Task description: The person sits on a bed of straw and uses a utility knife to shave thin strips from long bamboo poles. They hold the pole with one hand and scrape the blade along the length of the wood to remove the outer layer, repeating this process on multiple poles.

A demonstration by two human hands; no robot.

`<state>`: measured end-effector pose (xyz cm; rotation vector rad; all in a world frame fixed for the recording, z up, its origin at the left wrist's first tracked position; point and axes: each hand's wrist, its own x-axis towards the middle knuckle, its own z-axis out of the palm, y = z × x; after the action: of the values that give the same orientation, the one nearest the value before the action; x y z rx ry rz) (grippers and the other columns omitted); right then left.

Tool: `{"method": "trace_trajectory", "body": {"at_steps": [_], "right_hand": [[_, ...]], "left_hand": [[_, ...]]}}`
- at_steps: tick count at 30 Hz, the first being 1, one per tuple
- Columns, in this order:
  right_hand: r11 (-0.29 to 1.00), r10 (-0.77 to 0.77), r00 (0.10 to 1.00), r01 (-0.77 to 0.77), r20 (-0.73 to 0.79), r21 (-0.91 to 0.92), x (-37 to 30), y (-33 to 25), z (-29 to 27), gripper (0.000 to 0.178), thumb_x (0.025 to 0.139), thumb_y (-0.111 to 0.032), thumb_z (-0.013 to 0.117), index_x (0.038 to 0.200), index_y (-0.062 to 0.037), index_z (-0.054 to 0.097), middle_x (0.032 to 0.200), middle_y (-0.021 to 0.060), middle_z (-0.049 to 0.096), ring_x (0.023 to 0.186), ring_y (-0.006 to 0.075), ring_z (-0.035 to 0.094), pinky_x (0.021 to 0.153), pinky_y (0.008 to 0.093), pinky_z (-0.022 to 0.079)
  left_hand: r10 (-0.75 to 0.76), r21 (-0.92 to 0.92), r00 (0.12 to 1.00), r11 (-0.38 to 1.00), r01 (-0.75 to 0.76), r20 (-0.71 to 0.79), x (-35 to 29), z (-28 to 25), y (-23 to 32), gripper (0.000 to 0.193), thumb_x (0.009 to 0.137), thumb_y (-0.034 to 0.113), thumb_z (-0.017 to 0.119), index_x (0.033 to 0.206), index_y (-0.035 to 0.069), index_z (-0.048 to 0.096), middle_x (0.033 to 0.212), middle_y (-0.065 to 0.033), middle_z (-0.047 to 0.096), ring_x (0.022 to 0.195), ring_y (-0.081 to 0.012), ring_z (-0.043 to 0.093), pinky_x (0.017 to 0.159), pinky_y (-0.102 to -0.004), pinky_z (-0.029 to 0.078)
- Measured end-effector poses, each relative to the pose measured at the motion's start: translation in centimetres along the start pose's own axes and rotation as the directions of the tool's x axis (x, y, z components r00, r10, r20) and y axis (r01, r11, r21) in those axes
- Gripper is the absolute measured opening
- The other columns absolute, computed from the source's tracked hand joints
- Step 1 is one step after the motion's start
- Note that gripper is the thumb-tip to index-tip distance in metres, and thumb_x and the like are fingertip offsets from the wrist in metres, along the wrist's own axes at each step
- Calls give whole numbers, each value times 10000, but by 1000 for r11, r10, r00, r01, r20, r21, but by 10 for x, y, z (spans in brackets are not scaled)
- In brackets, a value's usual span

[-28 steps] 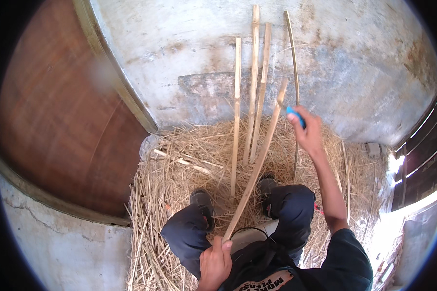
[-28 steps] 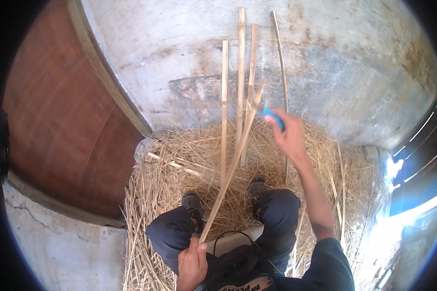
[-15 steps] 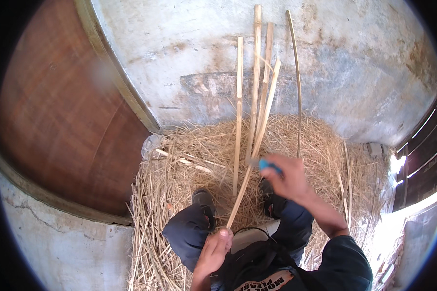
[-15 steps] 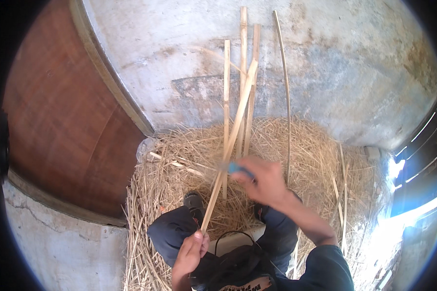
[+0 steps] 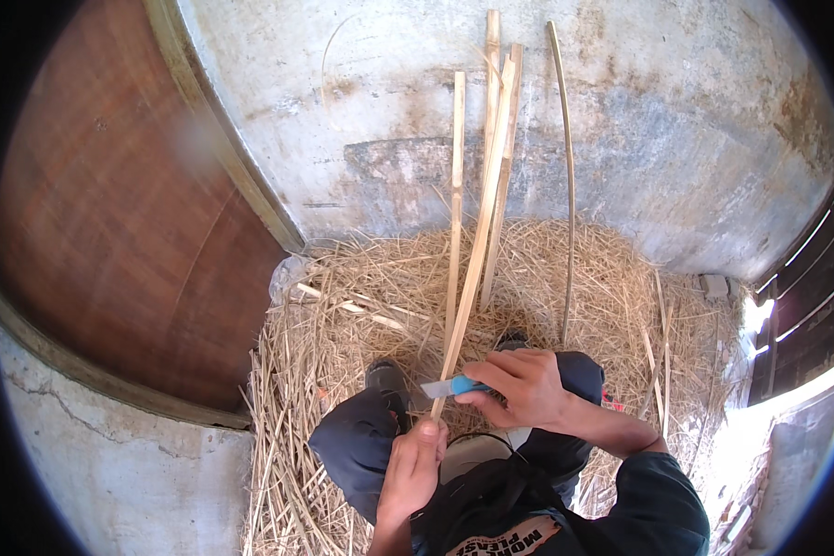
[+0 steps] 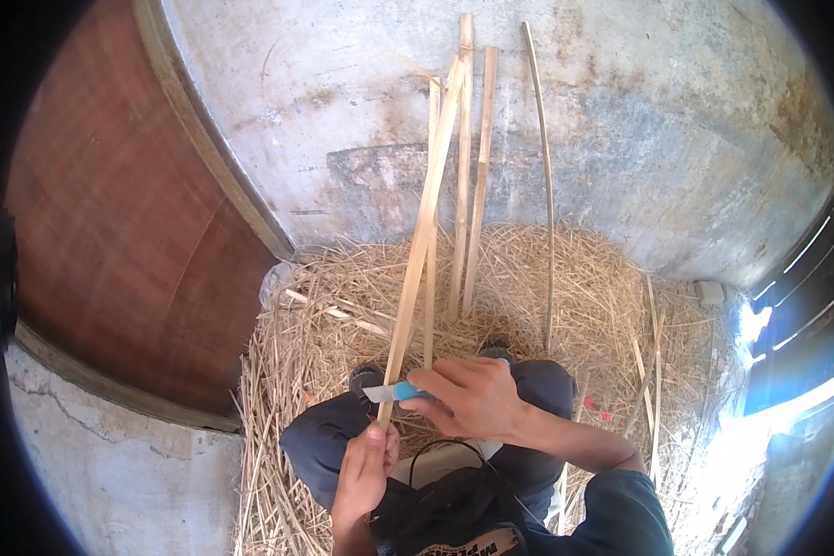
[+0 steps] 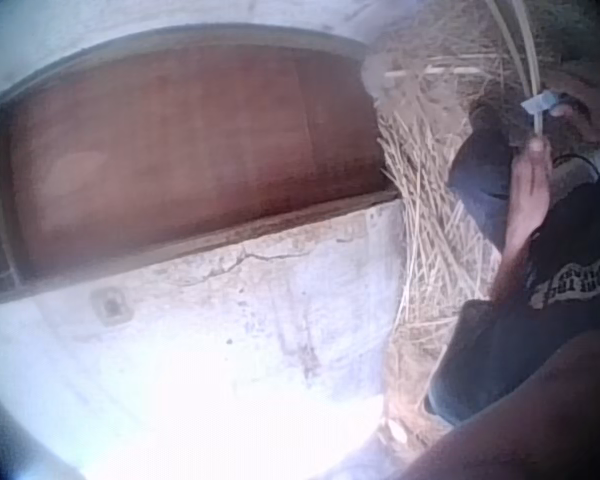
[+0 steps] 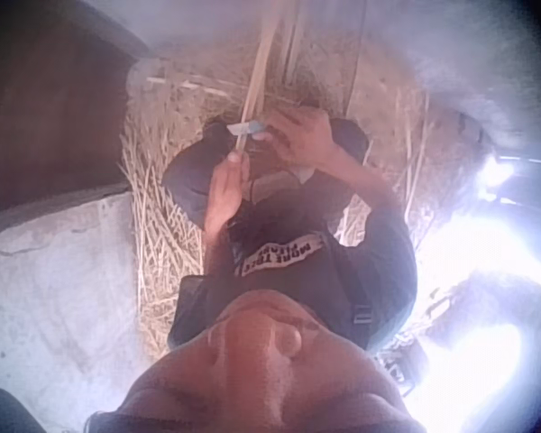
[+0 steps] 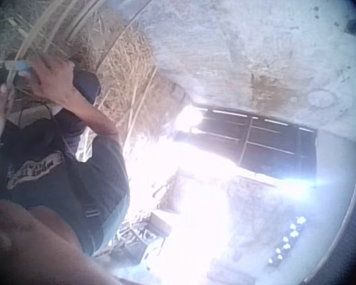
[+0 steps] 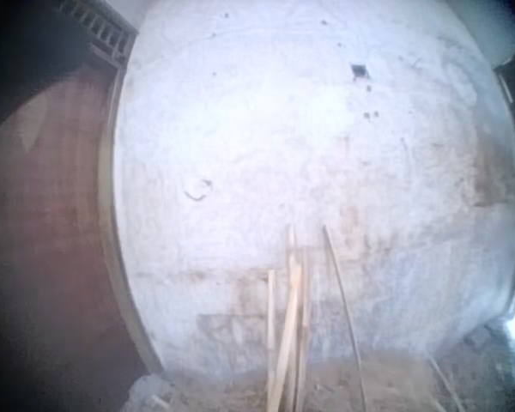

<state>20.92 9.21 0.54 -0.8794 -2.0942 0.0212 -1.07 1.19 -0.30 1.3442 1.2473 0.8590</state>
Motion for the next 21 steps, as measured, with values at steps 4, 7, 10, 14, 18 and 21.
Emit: {"method": "trace_trajectory", "body": {"at_steps": [4,7,10,14,18,21], "right_hand": [[1000,-12,1000,12,-7,-15,5,3,-3,311,885,-336,840,1060,-111,714,697,12,580,543,216,623,487,351,473],[999,-14,999,13,-29,-30,7,5,-4,279,892,-321,834,1044,-114,726,717,24,618,542,219,628,484,340,477],[994,62,992,-71,-108,-80,12,28,-6,249,915,-318,817,1042,-116,747,747,52,670,540,217,636,476,326,480],[976,147,978,-168,-145,-141,27,73,-13,240,995,-337,749,1094,-121,784,736,73,708,527,177,641,450,331,482],[818,528,834,-550,-161,-169,40,161,-32,376,1087,-425,608,1218,-120,784,650,23,673,479,123,552,399,311,422],[716,601,728,-673,-328,-182,34,256,-65,450,1094,-473,566,1173,-86,781,608,13,612,493,123,485,476,329,395]], "left_hand": [[16,35,1000,999,-16,1,-3,-2,0,537,1192,379,304,875,9,530,680,-80,500,606,-218,488,612,-368,420],[15,40,1000,999,-15,12,-5,-4,0,532,1191,366,305,859,10,521,667,-84,493,602,-227,486,614,-373,421],[-7,54,1000,999,6,26,-13,-3,-6,529,1190,356,307,846,8,508,655,-84,481,599,-228,482,612,-378,417],[-120,71,988,991,113,97,-33,-4,-25,529,1188,370,310,846,16,505,659,-73,474,598,-216,489,604,-375,410],[-148,71,981,988,140,122,-58,-7,-45,507,1157,452,405,922,19,523,672,-82,472,609,-213,476,592,-394,406],[-287,-54,930,950,307,228,-85,-12,-69,521,1144,482,437,916,20,517,702,-92,491,645,-211,468,613,-413,414]]}}
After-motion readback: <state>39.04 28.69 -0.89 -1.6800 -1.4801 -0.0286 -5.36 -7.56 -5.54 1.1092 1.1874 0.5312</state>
